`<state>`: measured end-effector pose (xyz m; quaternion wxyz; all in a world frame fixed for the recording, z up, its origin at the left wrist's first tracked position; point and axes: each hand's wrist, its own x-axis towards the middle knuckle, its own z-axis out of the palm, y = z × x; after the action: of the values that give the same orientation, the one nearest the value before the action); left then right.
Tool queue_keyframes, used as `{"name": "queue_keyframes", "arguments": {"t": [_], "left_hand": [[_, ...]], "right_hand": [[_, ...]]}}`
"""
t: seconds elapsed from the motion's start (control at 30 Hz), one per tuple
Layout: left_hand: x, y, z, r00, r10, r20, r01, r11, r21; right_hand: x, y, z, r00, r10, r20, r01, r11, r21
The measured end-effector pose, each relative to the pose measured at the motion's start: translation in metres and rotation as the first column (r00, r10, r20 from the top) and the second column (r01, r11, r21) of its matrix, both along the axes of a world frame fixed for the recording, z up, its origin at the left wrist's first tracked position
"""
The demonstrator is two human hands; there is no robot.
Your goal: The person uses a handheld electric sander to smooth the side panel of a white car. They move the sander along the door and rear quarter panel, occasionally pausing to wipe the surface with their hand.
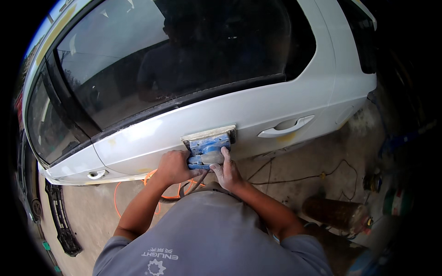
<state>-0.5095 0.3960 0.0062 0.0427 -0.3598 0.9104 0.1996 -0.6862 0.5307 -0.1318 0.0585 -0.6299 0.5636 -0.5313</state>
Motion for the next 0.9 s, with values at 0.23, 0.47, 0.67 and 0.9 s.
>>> {"name": "queue_keyframes", "arguments": {"t": [0.23,0.47,0.67,0.9], "left_hand": [[0.006,0.009,-0.048,0.999,0.024,0.041,-0.026,0.999,0.035],[0.007,0.001,-0.011,0.997,-0.025,0.069,0.026,1.0,-0.009],[0.013,0.008,-0.052,0.999,0.002,0.049,-0.002,1.0,-0.008],[0.009,0.007,-0.052,1.0,-0.012,0.021,0.013,0.999,-0.03]], "right_hand": [[0.006,0.006,-0.048,0.999,0.035,0.031,-0.034,0.999,-0.024],[0.006,-0.003,-0.032,0.988,0.112,0.111,-0.109,0.993,-0.036],[0.01,0.004,-0.057,0.997,0.05,0.063,-0.048,0.998,-0.032],[0.007,-0.004,-0.065,1.0,0.026,-0.008,-0.027,0.986,-0.163]]}}
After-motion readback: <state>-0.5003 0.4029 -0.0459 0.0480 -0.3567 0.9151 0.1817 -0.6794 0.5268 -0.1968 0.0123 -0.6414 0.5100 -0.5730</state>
